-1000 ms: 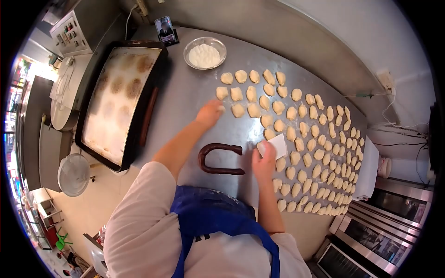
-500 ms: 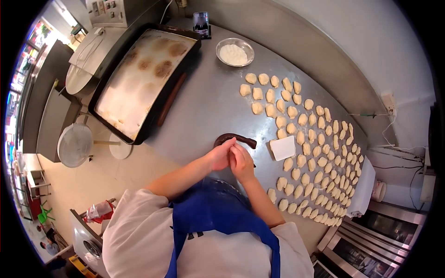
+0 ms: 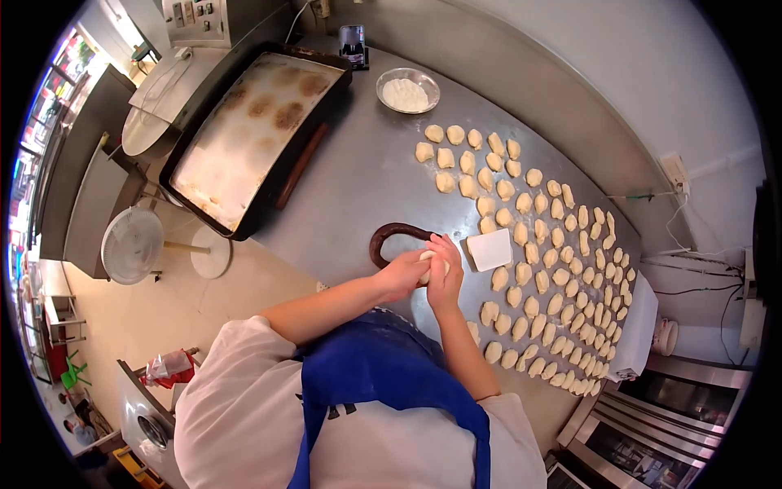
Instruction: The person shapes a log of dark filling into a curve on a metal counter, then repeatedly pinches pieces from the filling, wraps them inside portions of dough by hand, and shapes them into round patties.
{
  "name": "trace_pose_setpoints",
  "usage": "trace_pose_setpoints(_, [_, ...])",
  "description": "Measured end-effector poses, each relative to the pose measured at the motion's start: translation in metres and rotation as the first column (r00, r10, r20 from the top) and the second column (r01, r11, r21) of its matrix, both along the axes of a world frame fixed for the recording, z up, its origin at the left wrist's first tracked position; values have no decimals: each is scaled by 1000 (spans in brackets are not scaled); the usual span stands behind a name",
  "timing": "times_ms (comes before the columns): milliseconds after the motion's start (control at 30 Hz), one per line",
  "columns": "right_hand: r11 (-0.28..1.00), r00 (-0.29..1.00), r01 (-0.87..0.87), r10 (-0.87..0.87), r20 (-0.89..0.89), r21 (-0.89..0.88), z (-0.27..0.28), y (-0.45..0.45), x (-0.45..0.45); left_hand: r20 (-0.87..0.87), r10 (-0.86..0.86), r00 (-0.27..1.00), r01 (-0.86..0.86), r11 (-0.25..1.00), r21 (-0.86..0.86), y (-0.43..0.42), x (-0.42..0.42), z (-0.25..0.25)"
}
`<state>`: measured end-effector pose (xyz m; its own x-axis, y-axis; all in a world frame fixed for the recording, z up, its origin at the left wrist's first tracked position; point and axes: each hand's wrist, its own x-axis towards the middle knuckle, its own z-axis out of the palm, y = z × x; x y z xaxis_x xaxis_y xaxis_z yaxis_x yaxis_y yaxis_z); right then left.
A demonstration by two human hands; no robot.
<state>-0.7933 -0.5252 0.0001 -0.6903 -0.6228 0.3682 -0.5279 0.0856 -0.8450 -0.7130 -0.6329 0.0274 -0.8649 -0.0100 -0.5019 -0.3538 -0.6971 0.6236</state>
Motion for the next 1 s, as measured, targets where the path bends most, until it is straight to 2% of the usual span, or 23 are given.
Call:
trace_pose_setpoints(33, [998,995,18,-11,98,-65,-1,0,1,-66,23,998,-17,996,89,1,0,2])
trace_pose_setpoints(67, [989,985,110,-96,141,-98,2,0,4,-129,50,990,-27,983,180,3,0,3])
trace_pose_setpoints(100, [974,941,187,-140,308,-130,-2,-4,6,-190,84,978,-30,963,269,5,-1,4])
trace_pose_setpoints(167, [926,766,345,-184,616,-153,-6,-13,11,-279,144,949,-125,989,82,17,-1,-6])
trace_pose_setpoints(200, [953,897,266,-191,399,-143,-2,-13,16,-322,164,932,-176,984,-9,23,1,-11])
trace_pose_setpoints(300, [994,997,22,-14,73,-108,27,-14,14,-166,238,957,-229,971,73,14,2,-11])
trace_pose_setpoints(333, [989,986,-80,96,133,-120,19,-9,6,-191,283,940,-259,956,140,11,1,-9])
trace_pose_setpoints(433, [997,998,-60,59,32,52,24,-10,1,-152,215,965,-190,968,163,11,7,-2])
trace_pose_setpoints(467, [991,996,15,-4,-86,130,26,-15,6,-60,287,956,-271,944,185,16,5,6])
trace_pose_setpoints(567, [982,983,35,-1,-181,185,10,-16,9,-124,304,945,-219,864,453,5,10,8])
trace_pose_setpoints(600, [989,976,52,-21,-215,136,8,-17,11,-115,299,947,-218,865,452,3,13,10])
trace_pose_setpoints(700, [987,930,62,-4,-367,145,15,-22,23,-89,290,953,-222,867,446,-4,21,18])
trace_pose_setpoints(733, [994,909,92,-60,-412,57,20,-27,30,-81,284,955,-234,894,381,-4,21,16])
trace_pose_setpoints(800, [989,964,20,19,-265,144,16,-20,21,-60,273,960,-250,934,255,1,19,14])
trace_pose_setpoints(833, [983,981,-22,57,-187,182,12,-16,15,-47,324,945,-303,920,248,7,18,15])
trace_pose_setpoints(867, [993,989,47,-62,132,109,11,-21,14,-34,376,926,-357,902,242,13,16,29])
trace_pose_setpoints(933, [992,968,119,-105,229,-47,12,-32,16,-7,449,894,-428,857,286,17,12,24])
trace_pose_setpoints(967, [979,951,163,-124,283,-120,22,-37,20,-50,394,918,-374,900,225,17,14,15])
trace_pose_setpoints(1000, [989,961,103,-71,267,-106,25,-36,20,-91,333,939,-317,935,159,14,16,7])
